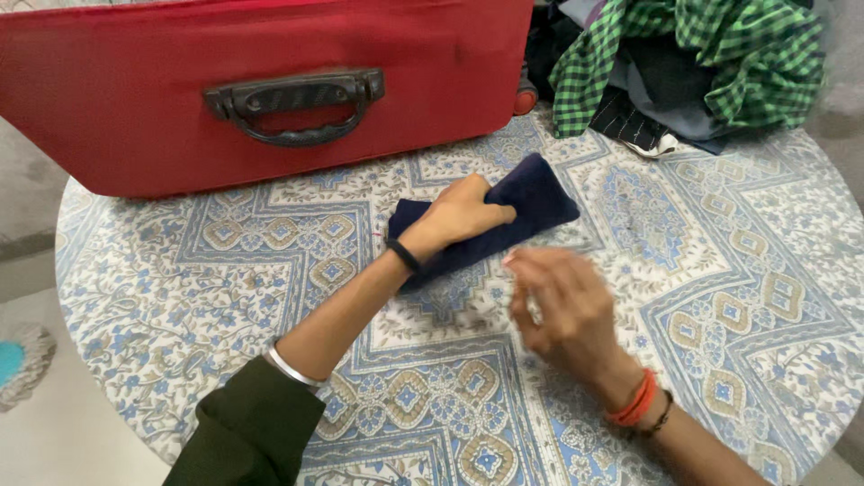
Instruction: The person folds a blue shirt by hand on a circular table and places it into a red suitcase already containing other folded shirts.
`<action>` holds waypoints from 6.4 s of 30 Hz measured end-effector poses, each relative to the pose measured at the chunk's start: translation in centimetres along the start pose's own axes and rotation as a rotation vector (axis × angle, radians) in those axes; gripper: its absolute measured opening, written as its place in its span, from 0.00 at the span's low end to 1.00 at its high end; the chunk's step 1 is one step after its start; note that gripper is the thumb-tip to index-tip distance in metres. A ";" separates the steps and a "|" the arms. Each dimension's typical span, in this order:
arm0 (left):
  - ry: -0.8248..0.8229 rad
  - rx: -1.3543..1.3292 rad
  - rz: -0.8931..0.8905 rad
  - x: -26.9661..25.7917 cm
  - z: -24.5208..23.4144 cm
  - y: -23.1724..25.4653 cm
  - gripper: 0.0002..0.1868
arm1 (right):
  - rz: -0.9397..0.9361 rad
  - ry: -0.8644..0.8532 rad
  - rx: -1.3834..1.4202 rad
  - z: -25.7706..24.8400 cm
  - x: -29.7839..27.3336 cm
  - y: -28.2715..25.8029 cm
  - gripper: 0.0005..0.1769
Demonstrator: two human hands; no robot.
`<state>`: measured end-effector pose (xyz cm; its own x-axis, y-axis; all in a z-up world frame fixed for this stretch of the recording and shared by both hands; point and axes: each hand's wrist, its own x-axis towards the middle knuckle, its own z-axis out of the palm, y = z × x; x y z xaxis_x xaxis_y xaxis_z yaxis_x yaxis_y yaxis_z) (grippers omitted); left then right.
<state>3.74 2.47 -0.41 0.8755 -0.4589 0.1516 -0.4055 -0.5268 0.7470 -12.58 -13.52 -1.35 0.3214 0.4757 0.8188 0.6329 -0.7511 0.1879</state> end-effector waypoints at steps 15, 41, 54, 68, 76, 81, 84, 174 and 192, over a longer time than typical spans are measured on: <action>0.116 -0.050 0.037 -2.6 -0.5 2.1 0.24 | 0.236 -0.685 0.005 4.3 2.9 -6.8 0.33; -0.294 -1.264 0.103 -2.7 -7.7 -5.8 0.50 | -0.129 -0.129 -0.492 0.2 3.2 5.4 0.03; -0.181 -0.897 -0.362 -0.4 -7.0 -16.8 0.23 | 0.066 -0.658 -0.474 2.5 2.2 0.2 0.40; -0.136 -0.088 -0.384 -2.9 -9.7 -9.0 0.18 | 0.463 -0.843 -0.064 -0.7 0.4 5.3 0.39; 0.032 -0.131 -0.297 -0.9 -7.9 -9.9 0.22 | 0.885 -0.402 -0.010 2.7 -1.5 10.2 0.17; -0.007 -0.323 -0.354 -0.2 -7.3 -11.9 0.24 | 1.067 -0.179 0.342 4.1 -4.0 13.3 0.11; -0.007 -0.527 -0.236 0.5 -6.7 -13.2 0.20 | 1.177 -0.102 0.463 4.3 -4.6 13.7 0.10; 0.072 -0.762 -0.424 -3.7 -4.1 -10.3 0.23 | 1.480 -0.177 0.694 3.8 -1.7 8.1 0.29; -0.021 -1.237 -0.228 -4.3 -3.8 -6.8 0.43 | 1.715 0.077 1.144 3.2 -1.0 6.9 0.19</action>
<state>3.71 10.80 -3.67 0.8842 -0.4629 -0.0626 0.2815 0.4210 0.8623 -6.28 -17.71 -2.58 0.9317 -0.2868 -0.2230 -0.1469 0.2640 -0.9533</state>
